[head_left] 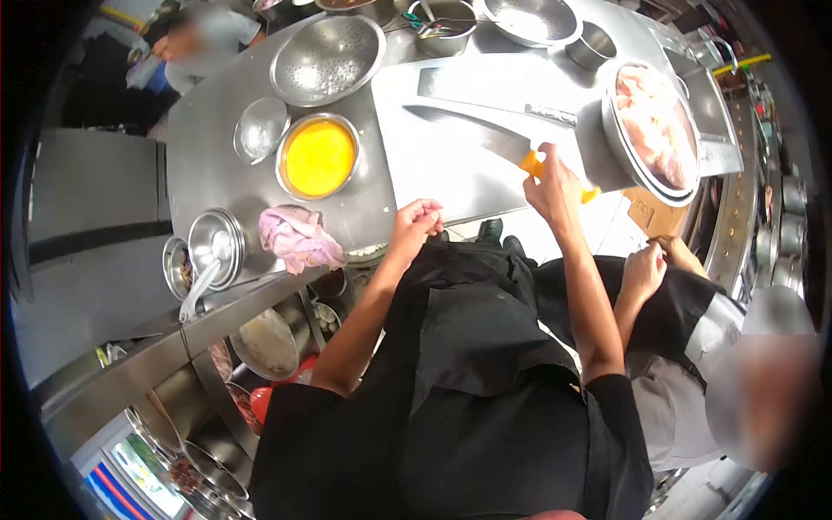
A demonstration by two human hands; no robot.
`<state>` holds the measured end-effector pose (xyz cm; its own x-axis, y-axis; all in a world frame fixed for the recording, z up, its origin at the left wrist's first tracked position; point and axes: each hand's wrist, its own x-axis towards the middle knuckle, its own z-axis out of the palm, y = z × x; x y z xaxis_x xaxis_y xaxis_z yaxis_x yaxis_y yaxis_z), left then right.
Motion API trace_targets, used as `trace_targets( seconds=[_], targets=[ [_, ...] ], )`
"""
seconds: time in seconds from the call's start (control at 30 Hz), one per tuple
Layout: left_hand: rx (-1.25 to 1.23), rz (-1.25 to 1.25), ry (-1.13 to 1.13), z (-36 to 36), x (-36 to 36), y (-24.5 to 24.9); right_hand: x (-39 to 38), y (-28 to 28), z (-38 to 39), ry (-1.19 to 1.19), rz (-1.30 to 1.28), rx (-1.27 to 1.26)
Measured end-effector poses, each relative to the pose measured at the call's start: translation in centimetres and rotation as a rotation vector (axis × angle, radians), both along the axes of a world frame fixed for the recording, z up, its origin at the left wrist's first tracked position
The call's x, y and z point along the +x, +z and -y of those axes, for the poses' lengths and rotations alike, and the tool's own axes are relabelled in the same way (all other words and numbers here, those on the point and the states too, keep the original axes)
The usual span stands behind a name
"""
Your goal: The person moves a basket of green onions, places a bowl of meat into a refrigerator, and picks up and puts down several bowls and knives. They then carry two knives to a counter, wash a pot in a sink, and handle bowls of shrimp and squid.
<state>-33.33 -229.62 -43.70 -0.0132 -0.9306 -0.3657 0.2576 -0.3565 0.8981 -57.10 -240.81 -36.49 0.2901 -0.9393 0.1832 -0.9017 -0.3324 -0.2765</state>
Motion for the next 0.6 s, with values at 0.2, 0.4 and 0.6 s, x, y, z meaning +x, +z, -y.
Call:
trace_targets(
  seconds=[0.2,0.4,0.6],
  targets=[
    [0.003,-0.317,0.038,3.6,0.2,1.7,-1.3,1.7,-5.9,0.008,1.211,1.090],
    [-0.166,-1.100,-0.017,7.1,-1.8,7.4,1.4,4.7,-8.4,-0.121,1.307,1.271],
    [-0.346,-1.115,-0.232,7.6,-2.3,6.6,1.8,6.1,-8.7,-0.192,1.293,1.296]
  ],
)
